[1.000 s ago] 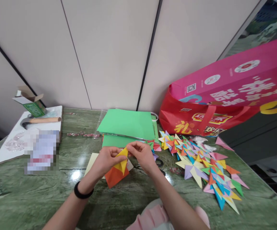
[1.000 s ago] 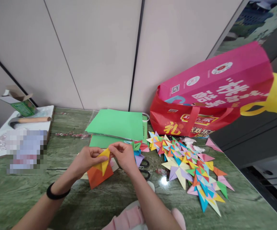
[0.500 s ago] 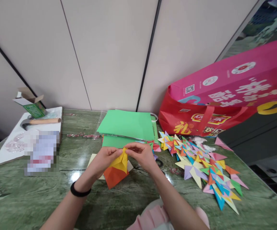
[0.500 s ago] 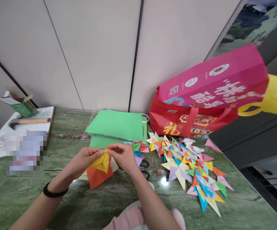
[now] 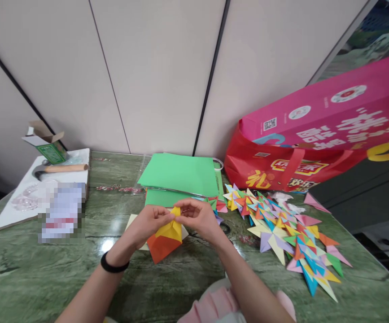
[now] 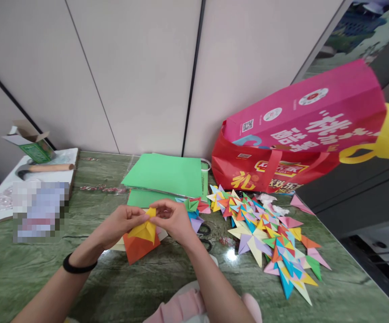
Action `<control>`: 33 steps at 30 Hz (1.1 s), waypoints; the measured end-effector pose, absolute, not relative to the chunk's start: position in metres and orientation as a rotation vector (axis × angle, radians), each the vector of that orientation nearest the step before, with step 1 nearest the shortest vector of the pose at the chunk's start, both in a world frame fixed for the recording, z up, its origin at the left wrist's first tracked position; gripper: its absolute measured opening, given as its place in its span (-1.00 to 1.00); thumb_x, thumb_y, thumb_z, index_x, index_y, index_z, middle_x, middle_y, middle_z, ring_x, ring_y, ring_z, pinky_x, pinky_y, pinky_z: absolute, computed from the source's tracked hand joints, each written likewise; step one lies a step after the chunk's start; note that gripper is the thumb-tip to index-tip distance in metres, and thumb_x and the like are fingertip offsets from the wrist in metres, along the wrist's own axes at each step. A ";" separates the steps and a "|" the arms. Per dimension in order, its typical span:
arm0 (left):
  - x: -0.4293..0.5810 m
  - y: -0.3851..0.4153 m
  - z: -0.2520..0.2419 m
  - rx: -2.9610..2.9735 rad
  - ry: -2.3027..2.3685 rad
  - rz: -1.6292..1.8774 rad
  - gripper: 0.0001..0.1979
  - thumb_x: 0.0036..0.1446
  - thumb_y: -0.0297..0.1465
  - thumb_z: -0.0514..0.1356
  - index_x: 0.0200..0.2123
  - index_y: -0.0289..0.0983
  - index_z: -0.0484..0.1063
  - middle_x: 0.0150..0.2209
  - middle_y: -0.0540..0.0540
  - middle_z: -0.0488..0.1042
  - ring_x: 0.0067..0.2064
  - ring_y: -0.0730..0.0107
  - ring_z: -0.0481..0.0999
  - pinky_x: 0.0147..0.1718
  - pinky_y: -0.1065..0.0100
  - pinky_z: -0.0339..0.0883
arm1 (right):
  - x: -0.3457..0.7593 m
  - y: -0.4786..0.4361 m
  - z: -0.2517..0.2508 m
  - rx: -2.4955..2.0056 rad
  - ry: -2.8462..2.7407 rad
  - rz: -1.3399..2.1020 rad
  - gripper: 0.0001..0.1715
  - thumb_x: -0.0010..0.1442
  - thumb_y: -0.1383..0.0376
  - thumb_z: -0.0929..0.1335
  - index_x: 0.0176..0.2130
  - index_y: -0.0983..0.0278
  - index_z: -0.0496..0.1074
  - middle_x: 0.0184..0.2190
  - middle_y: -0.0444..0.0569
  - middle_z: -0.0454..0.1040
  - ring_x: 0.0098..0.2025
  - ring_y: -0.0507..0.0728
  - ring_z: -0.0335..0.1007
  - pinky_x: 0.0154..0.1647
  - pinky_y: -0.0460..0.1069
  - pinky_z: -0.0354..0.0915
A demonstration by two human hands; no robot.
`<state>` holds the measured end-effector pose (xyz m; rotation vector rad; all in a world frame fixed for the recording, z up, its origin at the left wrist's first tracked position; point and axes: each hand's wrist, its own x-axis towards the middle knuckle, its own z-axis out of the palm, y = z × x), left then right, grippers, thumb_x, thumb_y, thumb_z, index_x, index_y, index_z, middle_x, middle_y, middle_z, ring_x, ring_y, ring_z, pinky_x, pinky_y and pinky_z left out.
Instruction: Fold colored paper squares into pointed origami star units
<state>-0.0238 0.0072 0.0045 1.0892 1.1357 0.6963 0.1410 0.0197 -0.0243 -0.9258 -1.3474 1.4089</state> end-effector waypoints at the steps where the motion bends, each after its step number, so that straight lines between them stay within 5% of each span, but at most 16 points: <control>1: -0.024 0.007 0.004 1.086 1.129 0.695 -0.68 -0.21 -0.18 0.32 -0.53 -0.36 0.49 -0.55 -0.04 0.52 -0.52 0.47 0.40 -0.53 0.48 0.17 | 0.141 0.020 -0.024 -0.925 -1.345 1.410 -0.65 -0.21 0.28 0.50 -0.32 0.30 0.49 -0.42 -0.08 0.47 -0.40 0.04 0.39 -0.33 -0.04 0.36; 14: -0.020 0.007 0.005 1.047 1.189 0.711 -0.81 -0.34 -0.45 0.36 -0.57 -0.33 0.42 -0.63 0.05 0.49 -0.59 0.54 0.38 -0.57 0.52 0.12 | 0.141 0.021 -0.024 -0.875 -1.252 1.520 -0.68 -0.26 0.32 0.52 -0.38 0.28 0.53 -0.43 -0.08 0.52 -0.37 0.08 0.43 -0.27 0.00 0.36; 19: -0.020 0.008 0.002 1.017 1.192 0.729 -0.71 -0.41 -0.41 0.39 -0.56 -0.33 0.37 -0.63 0.03 0.50 -0.60 0.54 0.37 -0.58 0.52 0.11 | 0.141 0.021 -0.025 -0.897 -1.331 1.369 -0.85 -0.21 0.33 0.50 -0.49 0.27 0.55 -0.41 -0.05 0.52 -0.32 0.10 0.42 -0.23 0.00 0.34; 33: -0.023 0.007 0.013 1.111 1.170 0.688 -0.64 -0.25 -0.13 0.31 -0.57 -0.31 0.34 -0.71 0.12 0.32 -0.65 0.59 0.22 -0.63 0.51 -0.02 | 0.143 0.019 -0.026 -0.881 -1.359 1.517 -0.65 -0.24 0.31 0.50 -0.33 0.29 0.53 -0.23 -0.03 0.45 -0.37 0.02 0.40 -0.34 -0.06 0.38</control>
